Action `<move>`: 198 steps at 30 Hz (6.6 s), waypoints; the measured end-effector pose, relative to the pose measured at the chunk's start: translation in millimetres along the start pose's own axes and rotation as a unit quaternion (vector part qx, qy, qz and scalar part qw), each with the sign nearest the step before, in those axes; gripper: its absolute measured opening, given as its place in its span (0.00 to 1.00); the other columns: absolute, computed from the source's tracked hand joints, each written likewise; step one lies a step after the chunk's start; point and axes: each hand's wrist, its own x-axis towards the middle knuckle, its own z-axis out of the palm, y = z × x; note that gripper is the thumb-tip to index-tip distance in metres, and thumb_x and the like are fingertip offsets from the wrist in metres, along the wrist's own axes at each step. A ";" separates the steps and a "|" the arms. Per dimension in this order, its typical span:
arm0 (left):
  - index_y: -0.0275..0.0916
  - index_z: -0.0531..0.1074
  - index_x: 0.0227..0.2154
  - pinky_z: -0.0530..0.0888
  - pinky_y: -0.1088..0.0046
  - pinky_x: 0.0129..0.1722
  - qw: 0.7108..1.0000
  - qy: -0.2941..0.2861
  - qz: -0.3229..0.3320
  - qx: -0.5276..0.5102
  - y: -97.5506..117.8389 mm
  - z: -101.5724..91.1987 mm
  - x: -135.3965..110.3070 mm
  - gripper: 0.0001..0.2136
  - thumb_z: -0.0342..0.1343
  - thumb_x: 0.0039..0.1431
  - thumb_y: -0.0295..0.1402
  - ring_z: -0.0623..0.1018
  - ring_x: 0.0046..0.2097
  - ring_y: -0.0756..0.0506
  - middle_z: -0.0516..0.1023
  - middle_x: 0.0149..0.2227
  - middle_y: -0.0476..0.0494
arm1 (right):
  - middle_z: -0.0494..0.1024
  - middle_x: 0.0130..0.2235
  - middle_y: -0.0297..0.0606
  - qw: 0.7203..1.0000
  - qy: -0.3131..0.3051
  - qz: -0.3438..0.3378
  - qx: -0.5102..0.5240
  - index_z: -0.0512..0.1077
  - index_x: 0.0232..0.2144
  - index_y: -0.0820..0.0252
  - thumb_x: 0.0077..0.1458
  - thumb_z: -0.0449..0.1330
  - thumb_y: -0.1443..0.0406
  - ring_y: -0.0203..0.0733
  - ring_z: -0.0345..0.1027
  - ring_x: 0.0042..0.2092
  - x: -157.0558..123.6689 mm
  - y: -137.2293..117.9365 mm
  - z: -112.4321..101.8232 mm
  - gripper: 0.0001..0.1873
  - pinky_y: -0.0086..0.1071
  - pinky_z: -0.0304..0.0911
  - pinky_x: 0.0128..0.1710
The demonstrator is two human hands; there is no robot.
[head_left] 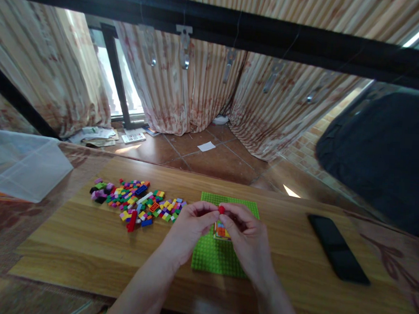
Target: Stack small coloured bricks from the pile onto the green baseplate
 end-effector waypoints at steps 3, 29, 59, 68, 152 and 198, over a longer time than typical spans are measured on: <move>0.34 0.77 0.25 0.51 0.77 0.22 1.000 -0.007 -0.009 -0.013 -0.2 -0.8 -0.7 0.12 0.70 0.39 0.35 0.59 0.21 0.57 0.69 0.20 0.53 | 0.78 0.39 0.36 1.000 -0.006 0.001 0.012 0.78 0.38 0.54 0.53 0.63 0.63 0.40 0.72 0.40 0.1 0.9 -1.0 0.08 0.34 0.69 0.40; 0.35 0.79 0.27 0.54 0.81 0.21 0.996 0.069 -0.053 0.010 -0.6 4.8 0.2 0.11 0.68 0.38 0.34 0.60 0.21 0.58 0.71 0.21 0.51 | 0.76 0.43 0.41 0.965 0.002 -0.063 -0.255 0.78 0.40 0.53 0.59 0.57 0.62 0.44 0.71 0.45 9.4 32.8 -56.9 0.11 0.40 0.68 0.44; 0.33 0.78 0.28 0.51 0.78 0.21 0.998 0.052 -0.030 0.034 -5.8 4.9 3.1 0.12 0.67 0.40 0.36 0.59 0.19 0.57 0.73 0.21 0.49 | 0.78 0.35 0.37 0.966 0.034 -0.080 -0.245 0.79 0.32 0.53 0.57 0.58 0.64 0.40 0.73 0.37 9.3 32.3 -43.6 0.09 0.34 0.69 0.37; 0.34 0.77 0.28 0.53 0.80 0.22 0.997 0.053 -0.045 0.035 -6.6 4.4 2.7 0.12 0.67 0.41 0.35 0.59 0.20 0.57 0.67 0.18 0.53 | 0.77 0.33 0.36 0.969 0.049 -0.070 -0.232 0.80 0.30 0.53 0.56 0.59 0.65 0.38 0.72 0.35 8.9 32.1 -37.5 0.09 0.31 0.67 0.35; 0.32 0.78 0.32 0.70 0.80 0.28 0.992 0.080 -0.052 -0.080 -0.3 2.7 0.4 0.08 0.66 0.45 0.27 0.74 0.27 0.54 0.80 0.28 0.43 | 0.82 0.33 0.38 0.982 0.080 0.078 -0.152 0.79 0.36 0.57 0.49 0.61 0.62 0.43 0.75 0.32 4.6 34.2 -41.8 0.12 0.37 0.72 0.34; 0.32 0.77 0.30 0.68 0.80 0.27 0.993 0.078 -0.049 -0.079 0.7 3.7 0.6 0.09 0.66 0.43 0.28 0.72 0.26 0.55 0.78 0.26 0.46 | 0.83 0.38 0.44 0.978 0.097 0.140 -0.121 0.79 0.39 0.62 0.51 0.61 0.53 0.47 0.76 0.39 12.6 42.4 -39.6 0.20 0.39 0.70 0.41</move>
